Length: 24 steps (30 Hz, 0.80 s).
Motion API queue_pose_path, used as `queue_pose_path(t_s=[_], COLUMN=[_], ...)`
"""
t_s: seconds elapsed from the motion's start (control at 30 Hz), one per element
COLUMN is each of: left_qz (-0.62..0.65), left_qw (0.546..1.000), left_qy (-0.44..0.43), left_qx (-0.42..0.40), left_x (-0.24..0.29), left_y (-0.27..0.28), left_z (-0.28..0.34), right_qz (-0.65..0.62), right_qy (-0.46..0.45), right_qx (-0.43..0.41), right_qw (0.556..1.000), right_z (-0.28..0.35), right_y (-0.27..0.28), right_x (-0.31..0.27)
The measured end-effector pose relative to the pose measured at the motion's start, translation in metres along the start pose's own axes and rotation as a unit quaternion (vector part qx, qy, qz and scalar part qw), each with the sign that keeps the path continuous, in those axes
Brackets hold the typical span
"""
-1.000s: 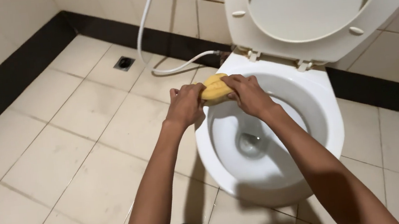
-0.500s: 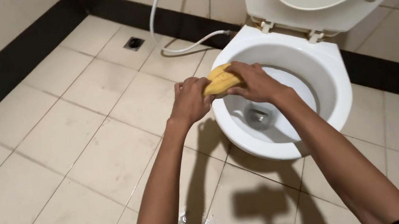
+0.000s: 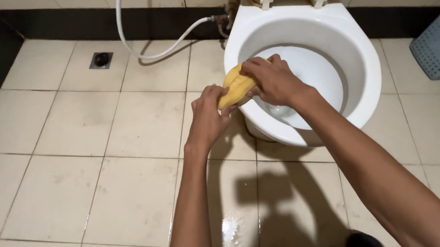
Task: The person opens the toilet seat and lid, sprays cleaning solution into the bowl, then uses a yellow sponge to wipe the toilet seat, lid, and rim. The person rinses the sponge in the sink and repeats the wiping process before rinsing the sponge again.
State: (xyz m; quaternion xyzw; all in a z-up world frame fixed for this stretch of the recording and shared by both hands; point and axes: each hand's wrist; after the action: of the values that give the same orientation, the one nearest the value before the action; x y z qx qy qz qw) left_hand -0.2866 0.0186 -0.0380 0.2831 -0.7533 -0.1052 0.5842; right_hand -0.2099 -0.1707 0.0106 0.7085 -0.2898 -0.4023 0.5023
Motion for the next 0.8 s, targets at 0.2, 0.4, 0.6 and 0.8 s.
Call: queue_pose_path(t_s=[0.2,0.4,0.6,0.8], left_qz=[0.025,-0.045,-0.105,-0.137], left_qw=[1.0,0.997,0.992,0.98], left_qy=[-0.008,-0.057,-0.075,-0.146], left_qx=[-0.015,-0.019,0.0,0.007], left_x=[-0.01,-0.006,0.03,0.054], left_y=[0.002,-0.003,-0.01,-0.029], left_z=[0.006,0.039,0.082,0.109], right_qz=[0.002,-0.014,-0.013,-0.075], right_qy=[0.019,0.059,0.105,0.088], right_qx=[0.052,0.071,0.081,0.07], right_qw=[0.998,0.996,0.991,0.991], right_z=[0.021,0.06,0.088,0.134], right_y=[-0.017,-0.003,0.002,0.021], right_x=[0.009,-0.007,0.011,0.038])
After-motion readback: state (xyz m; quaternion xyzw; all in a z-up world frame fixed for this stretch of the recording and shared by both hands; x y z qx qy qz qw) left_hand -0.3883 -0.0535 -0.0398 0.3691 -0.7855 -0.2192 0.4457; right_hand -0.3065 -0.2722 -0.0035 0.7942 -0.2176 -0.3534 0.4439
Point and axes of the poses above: each hand's wrist, its own z-axis away from the middle knuckle, its own y-axis out of the back of the hand, x = y × z, and after that the axes turned 11 degrees about x, right-handed
